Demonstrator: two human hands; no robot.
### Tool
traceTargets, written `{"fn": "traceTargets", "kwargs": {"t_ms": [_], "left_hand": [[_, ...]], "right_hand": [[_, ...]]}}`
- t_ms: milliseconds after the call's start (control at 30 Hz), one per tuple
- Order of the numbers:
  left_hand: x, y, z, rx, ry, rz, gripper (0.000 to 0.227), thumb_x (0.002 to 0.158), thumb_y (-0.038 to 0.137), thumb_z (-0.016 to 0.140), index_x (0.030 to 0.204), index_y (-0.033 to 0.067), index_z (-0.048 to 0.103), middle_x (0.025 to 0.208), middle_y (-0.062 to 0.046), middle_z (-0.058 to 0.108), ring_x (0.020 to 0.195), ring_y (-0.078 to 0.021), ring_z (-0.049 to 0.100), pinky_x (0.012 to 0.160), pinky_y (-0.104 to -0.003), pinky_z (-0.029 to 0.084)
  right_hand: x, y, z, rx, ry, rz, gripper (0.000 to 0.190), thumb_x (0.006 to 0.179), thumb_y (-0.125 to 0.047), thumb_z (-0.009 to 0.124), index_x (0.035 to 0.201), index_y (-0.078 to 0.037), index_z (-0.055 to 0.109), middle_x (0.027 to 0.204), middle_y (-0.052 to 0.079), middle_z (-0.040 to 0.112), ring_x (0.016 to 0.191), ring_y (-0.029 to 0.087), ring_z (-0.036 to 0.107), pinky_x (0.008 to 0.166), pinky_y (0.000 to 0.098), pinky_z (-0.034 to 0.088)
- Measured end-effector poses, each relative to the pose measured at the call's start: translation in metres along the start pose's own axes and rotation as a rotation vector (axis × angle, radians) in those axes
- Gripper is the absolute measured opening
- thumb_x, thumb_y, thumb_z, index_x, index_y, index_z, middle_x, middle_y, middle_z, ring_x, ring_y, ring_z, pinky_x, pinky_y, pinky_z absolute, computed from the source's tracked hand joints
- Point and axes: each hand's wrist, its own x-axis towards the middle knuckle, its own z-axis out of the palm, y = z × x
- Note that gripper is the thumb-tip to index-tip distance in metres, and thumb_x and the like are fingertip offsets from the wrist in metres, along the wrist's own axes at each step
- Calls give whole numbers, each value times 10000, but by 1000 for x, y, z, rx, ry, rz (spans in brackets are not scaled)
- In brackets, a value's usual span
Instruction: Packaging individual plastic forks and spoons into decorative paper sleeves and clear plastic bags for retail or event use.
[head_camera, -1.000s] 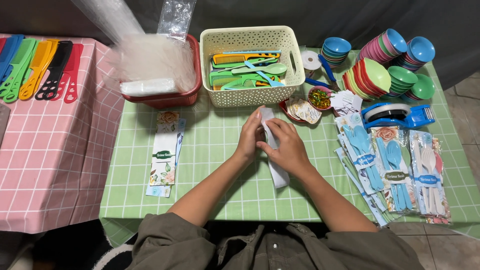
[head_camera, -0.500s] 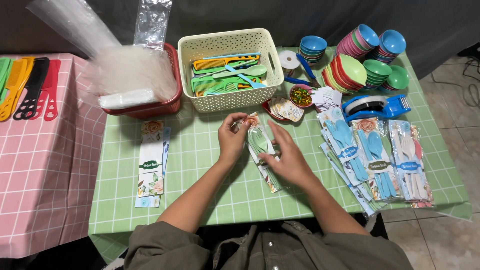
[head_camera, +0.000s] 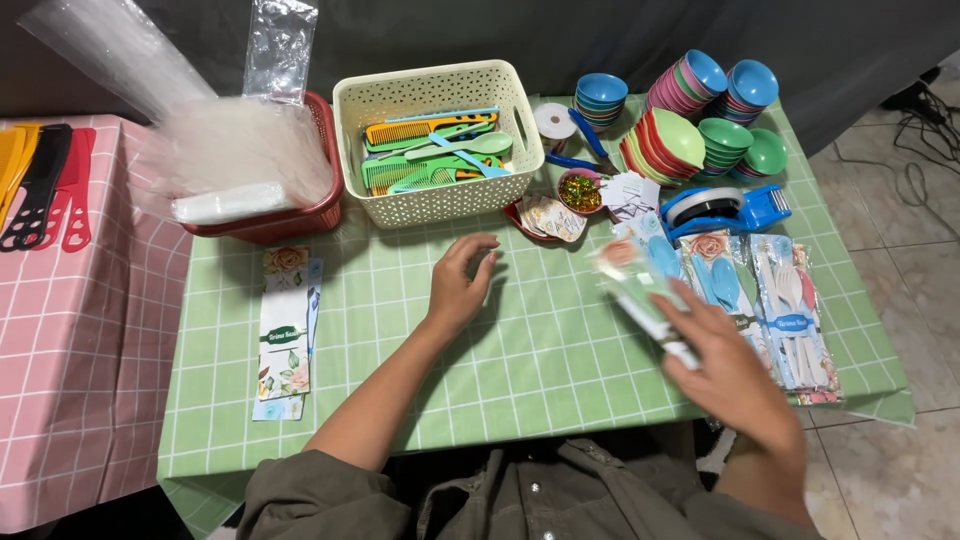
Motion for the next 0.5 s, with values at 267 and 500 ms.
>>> {"fn": "traceTargets", "kwargs": {"t_ms": [267, 500], "left_hand": [[-4, -17, 7, 289, -157, 42, 265, 951, 197, 614, 1196, 98, 620, 1375, -143, 511, 1348, -368, 406, 1065, -534, 396], [-9, -10, 8, 708, -270, -10, 530, 964, 379, 539, 1417, 116, 455, 1555, -239, 299, 1447, -521, 165, 1156, -657, 133]], "right_hand": [[-12, 85, -11, 32, 302, 288, 652, 917, -278, 410, 1555, -170, 332, 1658, 127, 203, 1461, 398, 189, 1124, 615, 208], [-2, 90, -1, -27, 217, 331, 656, 964, -557, 362, 1506, -190, 404, 1665, 160, 155, 1560, 329, 1, 1175, 606, -85]]}}
